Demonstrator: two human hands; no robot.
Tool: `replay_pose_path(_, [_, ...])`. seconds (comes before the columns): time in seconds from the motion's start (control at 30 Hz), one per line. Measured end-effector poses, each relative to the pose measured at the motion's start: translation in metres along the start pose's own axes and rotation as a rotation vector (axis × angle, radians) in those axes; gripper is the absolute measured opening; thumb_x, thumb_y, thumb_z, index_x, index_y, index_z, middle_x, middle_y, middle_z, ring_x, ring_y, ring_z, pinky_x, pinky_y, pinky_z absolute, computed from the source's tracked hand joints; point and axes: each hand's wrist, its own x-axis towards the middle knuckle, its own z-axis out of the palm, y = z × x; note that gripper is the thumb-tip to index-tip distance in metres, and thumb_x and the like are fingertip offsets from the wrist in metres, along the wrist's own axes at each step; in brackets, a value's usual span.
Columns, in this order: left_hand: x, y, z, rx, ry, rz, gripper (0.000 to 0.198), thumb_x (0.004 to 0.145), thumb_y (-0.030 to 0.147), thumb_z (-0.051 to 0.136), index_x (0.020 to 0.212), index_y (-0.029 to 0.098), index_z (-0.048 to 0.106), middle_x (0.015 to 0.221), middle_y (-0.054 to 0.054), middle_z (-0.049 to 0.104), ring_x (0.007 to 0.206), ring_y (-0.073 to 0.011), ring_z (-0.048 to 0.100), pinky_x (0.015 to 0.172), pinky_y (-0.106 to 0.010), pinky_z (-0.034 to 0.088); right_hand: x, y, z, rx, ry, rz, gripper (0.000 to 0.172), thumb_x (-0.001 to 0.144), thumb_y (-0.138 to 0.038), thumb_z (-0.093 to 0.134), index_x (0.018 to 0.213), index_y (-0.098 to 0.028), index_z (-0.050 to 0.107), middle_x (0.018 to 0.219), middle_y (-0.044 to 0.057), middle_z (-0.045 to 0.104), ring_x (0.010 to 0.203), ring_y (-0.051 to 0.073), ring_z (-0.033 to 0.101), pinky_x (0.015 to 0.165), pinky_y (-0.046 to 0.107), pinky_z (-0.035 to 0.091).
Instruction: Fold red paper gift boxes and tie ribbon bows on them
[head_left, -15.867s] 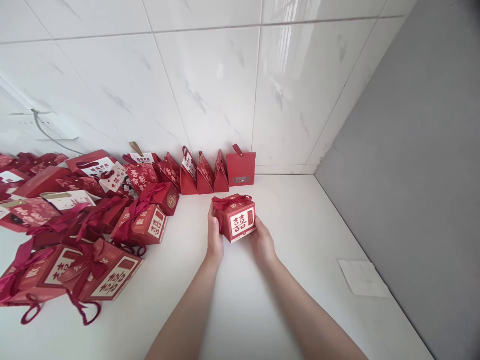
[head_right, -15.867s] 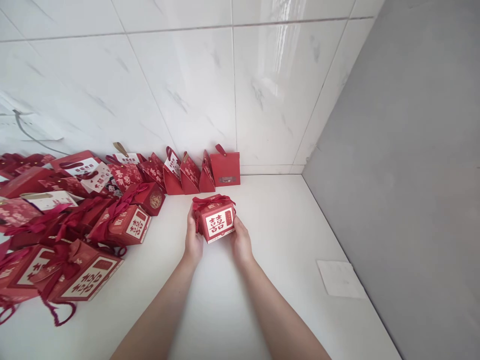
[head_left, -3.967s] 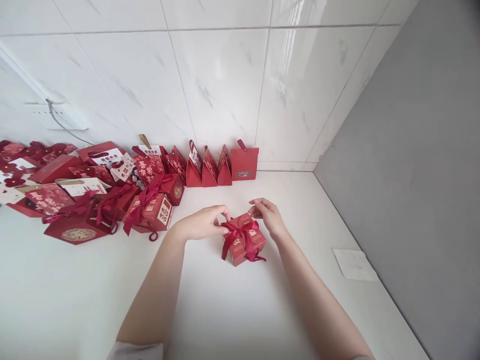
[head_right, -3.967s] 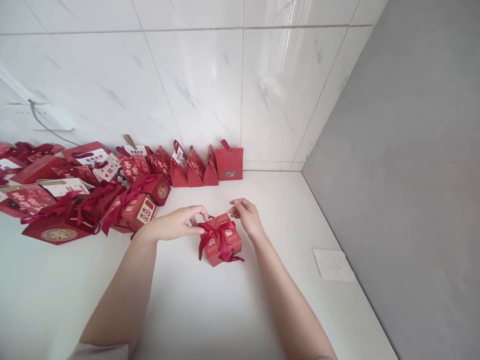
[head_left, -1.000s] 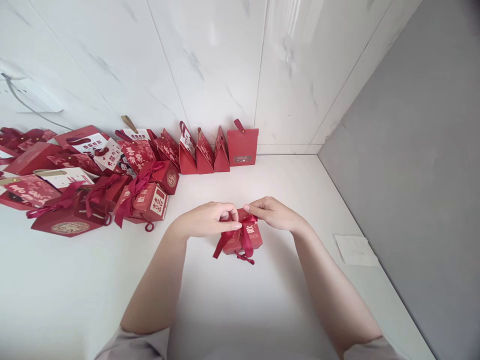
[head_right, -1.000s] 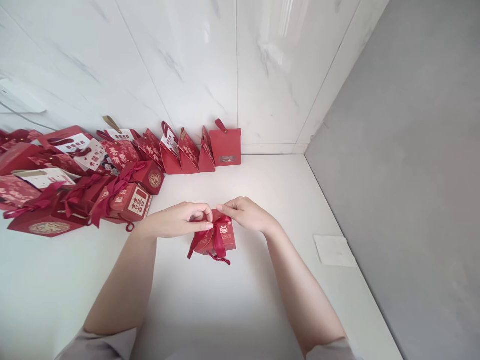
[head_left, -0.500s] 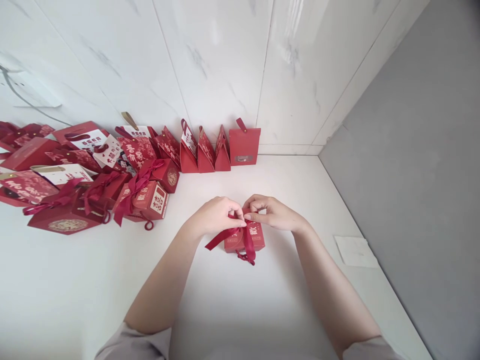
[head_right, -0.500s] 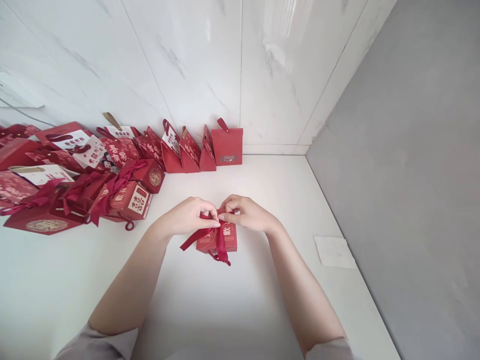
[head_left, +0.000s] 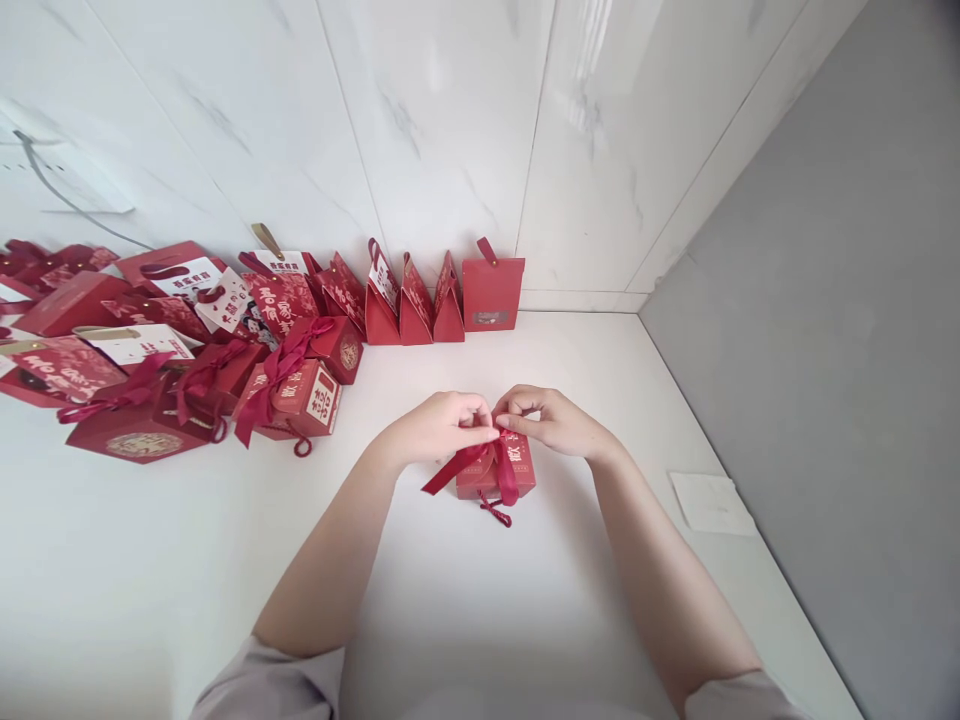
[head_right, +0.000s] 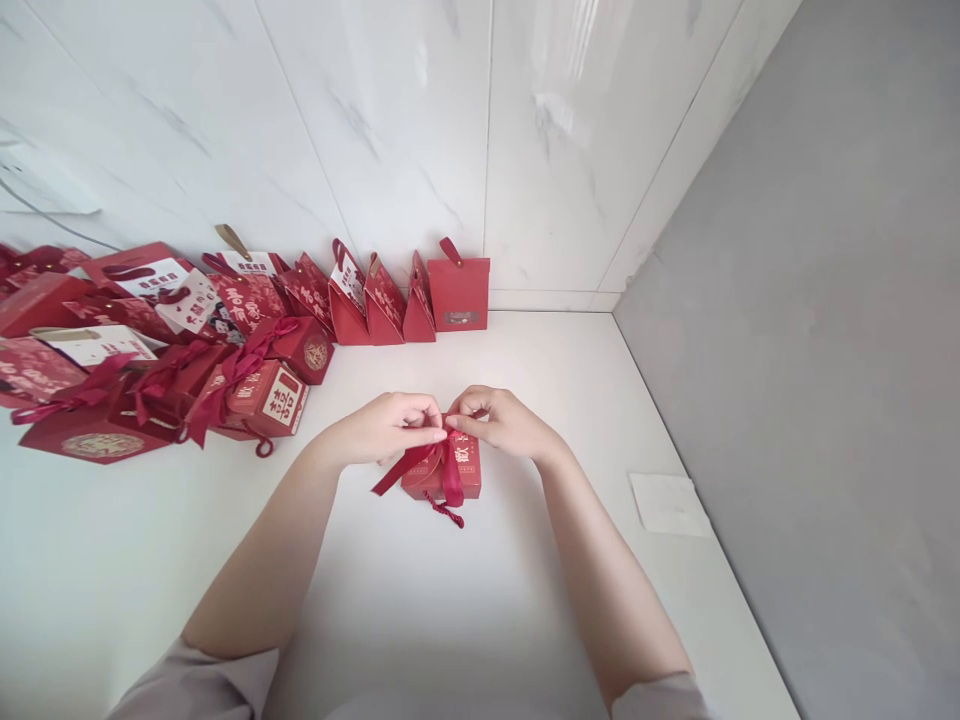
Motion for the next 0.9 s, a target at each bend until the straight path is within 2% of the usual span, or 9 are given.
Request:
replay_pose_path(0.17, [-0.006,0.002,-0.013,-0.146,0.028,0.007,0.032,0.087,0.051,0.052,0.090,0.020,0.057,0.072,0.001,0.057,0.044,-0.0054,0.041,0.041,-0.020,0.032,-0.005,-0.016,-0.001,-0.084,0.240,-0.001,0.027,0.095,-0.045,0.047,0.096,-0.022,0.060,0.104,0.005,0.063,0.094,0.020,0.059,0.084,0.034,0.046])
replay_pose_path(0.27, [-0.009,-0.005,-0.023,-0.183,0.019,0.003,0.027,0.088,0.047,0.053,0.098,0.022,0.057,0.077,0.001,0.058,0.040,-0.0036,0.039,0.039,-0.020,0.029,-0.014,-0.042,0.008,-0.284,0.343,0.028,0.019,0.096,-0.038,0.047,0.095,-0.024,0.059,0.100,0.005,0.064,0.089,0.020,0.059,0.078,0.034,0.045])
replay_pose_path(0.33, [-0.010,-0.010,-0.028,-0.218,0.042,0.010,0.027,0.087,0.045,0.054,0.102,0.023,0.056,0.080,0.001,0.058,0.038,-0.0025,0.038,0.038,-0.020,0.026,-0.021,-0.062,0.023,-0.356,0.290,-0.015,0.022,0.098,-0.035,0.043,0.086,-0.024,0.059,0.090,0.004,0.063,0.081,0.019,0.059,0.073,0.033,0.044])
replay_pose_path(0.43, [-0.011,-0.014,-0.033,-0.244,0.060,0.013,0.026,0.087,0.043,0.055,0.103,0.023,0.056,0.069,0.004,0.054,0.037,-0.0040,0.040,0.038,-0.020,0.025,-0.027,-0.082,0.056,-0.466,0.078,-0.187,0.021,0.099,-0.028,0.043,0.088,-0.023,0.060,0.096,0.006,0.063,0.085,0.020,0.060,0.073,0.033,0.046])
replay_pose_path(0.57, [-0.014,-0.012,-0.035,-0.217,0.042,-0.028,0.028,0.087,0.044,0.054,0.107,0.023,0.057,0.062,0.004,0.051,0.037,-0.0062,0.043,0.037,-0.020,0.026,-0.022,-0.079,0.093,-0.734,-0.043,-0.236,0.013,0.094,-0.016,0.048,0.102,-0.018,0.057,0.098,0.007,0.062,0.073,0.019,0.059,0.057,0.031,0.043])
replay_pose_path(0.6, [-0.014,-0.012,-0.035,-0.209,0.036,-0.025,0.029,0.087,0.044,0.054,0.108,0.023,0.057,0.065,0.004,0.052,0.038,-0.0059,0.043,0.038,-0.020,0.027,-0.020,-0.076,0.097,-0.816,-0.053,-0.228,0.019,0.089,-0.009,0.051,0.105,-0.017,0.057,0.099,0.008,0.062,0.071,0.019,0.058,0.055,0.031,0.042])
replay_pose_path(0.7, [-0.015,-0.012,-0.037,-0.149,0.017,0.013,0.033,0.084,0.042,0.059,0.111,0.025,0.057,0.079,0.001,0.056,0.042,-0.0042,0.040,0.040,-0.020,0.029,-0.013,-0.068,0.103,-1.039,-0.045,-0.128,0.035,0.077,0.002,0.053,0.107,-0.014,0.058,0.102,0.012,0.061,0.070,0.020,0.058,0.053,0.031,0.041])
replay_pose_path(0.8, [-0.014,-0.016,-0.041,-0.060,0.010,0.037,0.031,0.082,0.039,0.060,0.110,0.024,0.059,0.087,-0.001,0.058,0.047,-0.0049,0.040,0.042,-0.021,0.030,-0.010,-0.065,0.100,-1.112,-0.008,-0.080,0.030,0.075,0.004,0.050,0.097,-0.014,0.060,0.105,0.014,0.061,0.069,0.020,0.058,0.054,0.031,0.042])
replay_pose_path(0.9, [-0.011,-0.021,-0.042,0.016,0.043,0.092,0.025,0.080,0.034,0.061,0.102,0.023,0.062,0.093,-0.001,0.062,0.065,-0.0098,0.053,0.056,-0.022,0.041,-0.010,-0.063,0.095,-1.069,-0.034,-0.123,0.029,0.072,0.006,0.048,0.089,-0.014,0.060,0.092,0.009,0.062,0.066,0.018,0.057,0.056,0.031,0.041])
